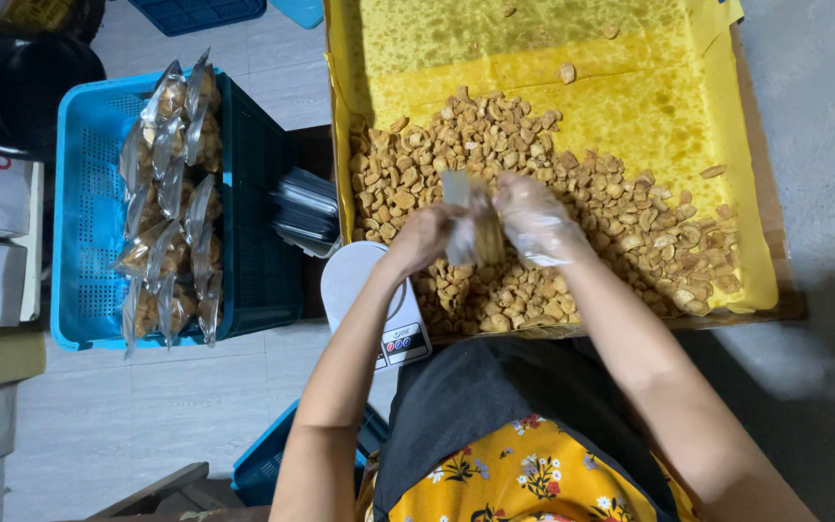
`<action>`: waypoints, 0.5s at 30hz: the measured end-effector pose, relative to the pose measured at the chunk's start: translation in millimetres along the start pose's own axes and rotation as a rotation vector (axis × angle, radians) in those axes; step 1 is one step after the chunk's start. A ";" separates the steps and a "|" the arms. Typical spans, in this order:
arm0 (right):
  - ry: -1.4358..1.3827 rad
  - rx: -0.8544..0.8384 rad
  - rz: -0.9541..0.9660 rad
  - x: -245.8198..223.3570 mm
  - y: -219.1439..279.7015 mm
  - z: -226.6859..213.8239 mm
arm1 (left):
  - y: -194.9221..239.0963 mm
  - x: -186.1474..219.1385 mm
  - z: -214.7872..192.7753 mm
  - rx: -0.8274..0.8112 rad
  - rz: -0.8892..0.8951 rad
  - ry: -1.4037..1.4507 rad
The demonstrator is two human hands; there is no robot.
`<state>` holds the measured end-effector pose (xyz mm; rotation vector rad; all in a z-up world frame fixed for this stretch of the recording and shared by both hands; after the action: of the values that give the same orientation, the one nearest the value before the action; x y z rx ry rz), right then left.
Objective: The person puts food items into bags, weighs them on a scale, and places the filled bags into a blue crate.
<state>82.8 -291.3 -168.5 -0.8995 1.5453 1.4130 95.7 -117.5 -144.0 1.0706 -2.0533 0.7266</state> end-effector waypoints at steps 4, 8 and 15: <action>0.034 0.158 -0.069 -23.6 21.4 -24.4 | 3.8 17.5 -59.7 0.169 -0.193 -0.314; -0.335 -0.090 -0.256 -61.6 55.2 10.1 | -0.6 -11.7 -48.9 0.447 -0.270 0.188; 0.624 0.026 -0.314 -70.5 43.9 32.8 | 0.1 -30.8 17.0 0.279 -0.366 0.390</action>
<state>74.1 -256.1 -86.9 -1.5928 1.7517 0.9239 102.9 -115.7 -178.4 1.2972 -1.4073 0.9588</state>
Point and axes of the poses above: each hand's wrist, its own y-axis away from the middle knuckle, its own z-axis out of the palm, x = y × z, the point moved 7 cm from there along -y, towards the middle knuckle, and after that the axes turned 12 degrees about x, right-handed, at the moved point
